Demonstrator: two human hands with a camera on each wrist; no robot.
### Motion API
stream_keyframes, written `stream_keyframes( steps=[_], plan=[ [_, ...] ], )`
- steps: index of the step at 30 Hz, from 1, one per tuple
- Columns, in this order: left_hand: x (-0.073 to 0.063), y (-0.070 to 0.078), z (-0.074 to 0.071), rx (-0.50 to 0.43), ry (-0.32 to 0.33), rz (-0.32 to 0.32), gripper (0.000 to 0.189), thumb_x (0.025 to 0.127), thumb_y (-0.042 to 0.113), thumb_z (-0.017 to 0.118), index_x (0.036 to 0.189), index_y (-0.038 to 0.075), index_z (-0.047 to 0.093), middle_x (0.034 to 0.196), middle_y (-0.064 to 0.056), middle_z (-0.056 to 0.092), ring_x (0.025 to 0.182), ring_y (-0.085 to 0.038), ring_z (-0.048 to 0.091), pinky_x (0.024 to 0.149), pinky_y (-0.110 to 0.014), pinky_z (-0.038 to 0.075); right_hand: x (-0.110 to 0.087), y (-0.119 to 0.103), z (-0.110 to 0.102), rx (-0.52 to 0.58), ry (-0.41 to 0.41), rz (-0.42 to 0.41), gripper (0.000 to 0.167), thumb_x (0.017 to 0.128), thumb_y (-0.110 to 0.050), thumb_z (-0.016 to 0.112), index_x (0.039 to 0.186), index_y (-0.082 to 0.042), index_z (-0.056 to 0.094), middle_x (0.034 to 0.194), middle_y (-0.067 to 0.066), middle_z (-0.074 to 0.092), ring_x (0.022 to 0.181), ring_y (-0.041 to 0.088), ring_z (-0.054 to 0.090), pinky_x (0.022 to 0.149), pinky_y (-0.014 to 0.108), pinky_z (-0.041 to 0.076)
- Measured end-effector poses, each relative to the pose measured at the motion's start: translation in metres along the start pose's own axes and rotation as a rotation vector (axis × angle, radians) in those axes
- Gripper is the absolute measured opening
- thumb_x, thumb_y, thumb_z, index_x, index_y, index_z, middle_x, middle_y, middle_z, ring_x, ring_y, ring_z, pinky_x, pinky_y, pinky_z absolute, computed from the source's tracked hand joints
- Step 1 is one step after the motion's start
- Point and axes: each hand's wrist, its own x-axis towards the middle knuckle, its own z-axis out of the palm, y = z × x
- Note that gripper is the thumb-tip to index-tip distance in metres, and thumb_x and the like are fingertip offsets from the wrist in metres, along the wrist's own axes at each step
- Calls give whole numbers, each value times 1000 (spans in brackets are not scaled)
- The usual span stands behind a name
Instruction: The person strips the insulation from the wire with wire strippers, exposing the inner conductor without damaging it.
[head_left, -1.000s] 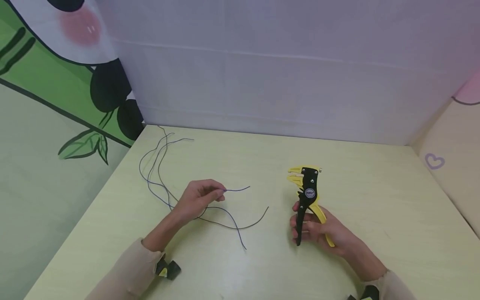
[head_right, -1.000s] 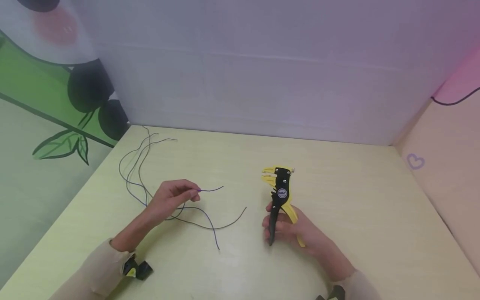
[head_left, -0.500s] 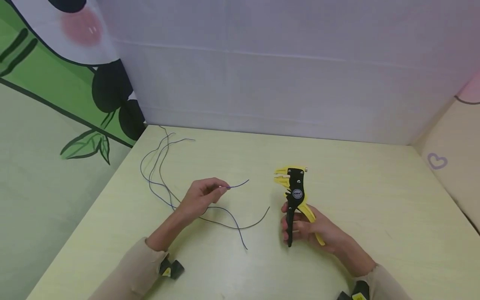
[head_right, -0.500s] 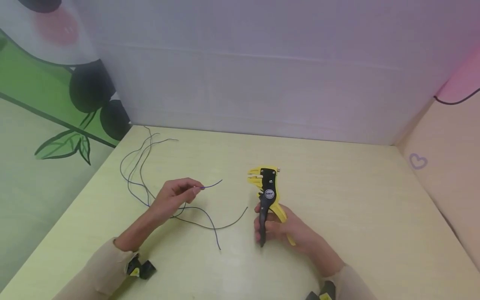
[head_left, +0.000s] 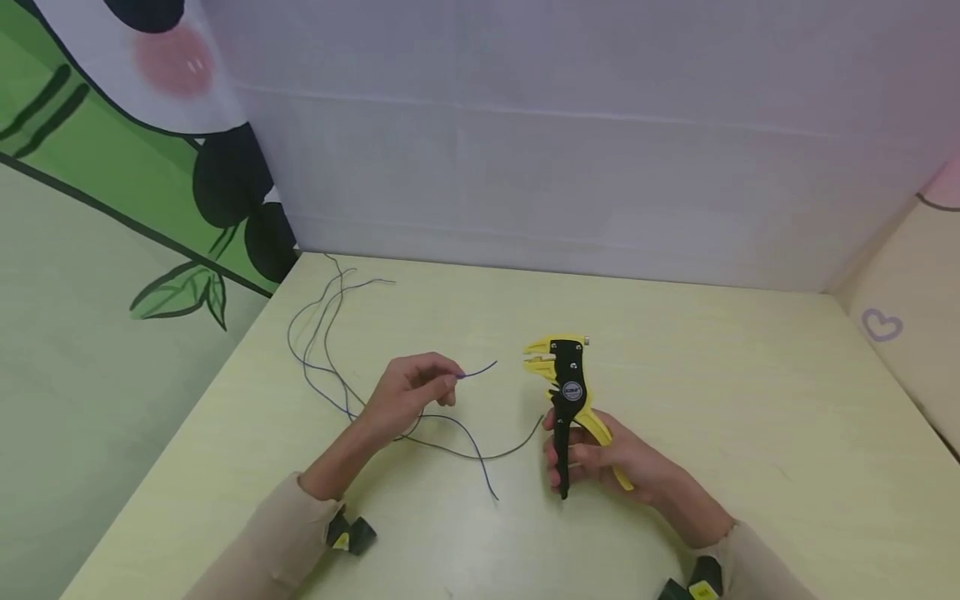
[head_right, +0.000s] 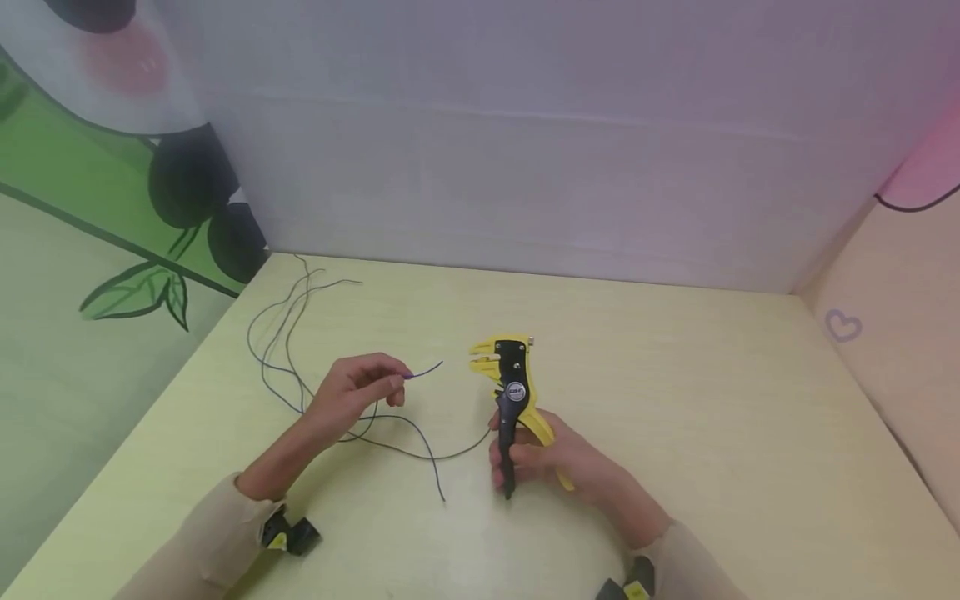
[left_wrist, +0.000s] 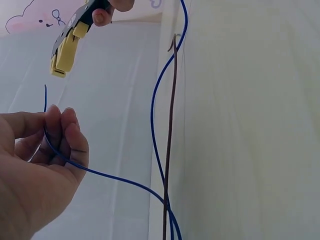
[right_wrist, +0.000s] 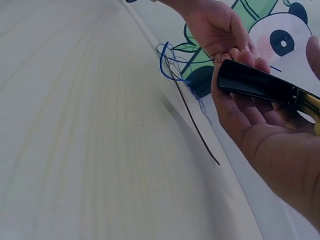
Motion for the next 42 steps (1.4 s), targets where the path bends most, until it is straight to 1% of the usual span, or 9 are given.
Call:
stream_keyframes(
  steps=[6,8,13,14,20,28,31,37,42],
  plan=[
    [3,3,1,15,17,24,20,99,6,54,108,-8,65,75,2,53,69,-8,49,62,-26,43,8,0,6,-18,0,1,36,98,-16,62,130,-10,47,105,2,69,94,19,70,93,43,56],
    [4,3,2,33,33,12,20,99,8,56,108,-6,67,79,-2,56,70,-8,49,63,-24,42,10,0,7,-26,3,4,36,98,-16,62,130,-10,47,105,2,69,94,19,70,93,43,56],
    [6,4,5,60,54,-11,20,98,11,61,111,1,72,102,-22,70,79,-8,54,69,-20,46,13,-2,8,-27,1,18,35,99,-17,61,129,-9,47,104,1,70,93,19,70,93,42,56],
    [7,5,6,63,52,-7,19,98,11,62,111,1,73,100,-24,69,78,-8,54,68,-20,46,14,-2,8,-26,-3,18,35,99,-17,61,129,-9,46,103,1,70,93,19,70,93,42,56],
    [10,11,11,50,33,16,17,97,5,59,106,-6,69,79,-16,59,68,-10,53,61,-23,45,14,-3,6,-25,-34,-4,34,99,-18,61,129,-9,47,103,1,69,92,19,71,92,42,56],
    [13,13,18,68,66,8,19,98,6,60,110,-5,69,103,-30,67,76,-8,53,66,-18,44,13,-4,4,-32,-50,3,33,100,-16,57,129,-6,45,104,3,69,91,20,70,92,42,56],
    [12,13,19,61,65,20,19,97,5,60,109,-6,70,102,-29,68,75,-8,54,66,-18,44,13,-3,4,-30,-47,7,32,100,-15,57,129,-6,45,104,2,69,91,20,70,92,42,56],
    [10,12,21,63,52,67,15,96,0,60,105,-7,70,88,-15,65,73,-6,53,64,-19,46,12,-4,6,-31,-53,7,33,99,-16,59,128,-7,46,102,2,69,90,20,71,91,43,56],
    [10,13,23,58,48,66,15,96,0,59,105,-8,69,99,-28,68,78,-7,55,68,-18,47,12,-4,8,-32,-65,11,35,98,-18,62,127,-7,46,101,1,69,89,20,71,89,43,56]
  ],
)
